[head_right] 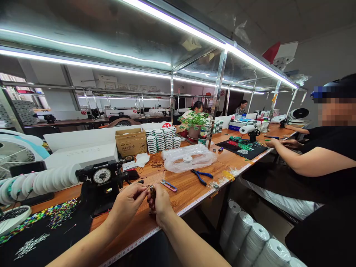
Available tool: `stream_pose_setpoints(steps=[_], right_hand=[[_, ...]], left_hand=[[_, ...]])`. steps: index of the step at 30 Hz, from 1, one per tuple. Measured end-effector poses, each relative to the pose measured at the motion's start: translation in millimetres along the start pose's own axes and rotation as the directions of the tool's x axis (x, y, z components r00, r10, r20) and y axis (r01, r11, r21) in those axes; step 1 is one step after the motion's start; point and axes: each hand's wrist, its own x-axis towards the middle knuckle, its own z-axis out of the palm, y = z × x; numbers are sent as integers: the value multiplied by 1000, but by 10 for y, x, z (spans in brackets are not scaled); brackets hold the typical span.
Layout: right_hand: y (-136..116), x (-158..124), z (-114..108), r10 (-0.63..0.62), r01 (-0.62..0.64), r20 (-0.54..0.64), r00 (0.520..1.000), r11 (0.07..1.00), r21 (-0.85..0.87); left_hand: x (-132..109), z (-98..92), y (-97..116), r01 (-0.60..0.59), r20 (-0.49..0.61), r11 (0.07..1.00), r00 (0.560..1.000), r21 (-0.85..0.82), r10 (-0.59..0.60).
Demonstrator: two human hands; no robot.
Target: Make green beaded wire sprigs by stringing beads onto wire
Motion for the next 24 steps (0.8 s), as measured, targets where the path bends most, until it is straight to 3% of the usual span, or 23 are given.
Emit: stream_pose_setpoints(steps=[11, 13, 15, 17, 19, 20, 22, 24], right_hand=[[59, -13, -2, -18, 19, 17, 1000, 999, -49], [32, -9, -53, -97, 95, -3, 995, 972, -216], [-74, 27, -184, -249, 195, -51, 967, 855, -481], [-250, 97, -395, -397, 230, -98, 912, 696, -680], [-444, 185, -637, -472, 203, -143, 870, 607, -768], [-530, 224, -747, -497, 179, -156, 854, 562, -808], [-656, 269, -903, -523, 133, -159, 837, 478, -868], [-706, 240, -946, -538, 125, -127, 833, 407, -905]], left_hand=[[-1, 2, 4, 8, -30, 999, 1000, -37, -10], [-21, -43, 28, 15, -60, 997, 998, -79, -20], [-75, -128, 51, 88, -94, 973, 989, -214, -110], [-166, -241, 62, 302, -6, 833, 939, -463, -344], [-286, -359, 59, 525, 201, 535, 812, -662, -548], [-352, -416, 58, 586, 293, 391, 750, -710, -593], [-482, -522, 65, 611, 375, 223, 692, -760, -617], [-601, -619, 92, 590, 376, 151, 669, -793, -641]])
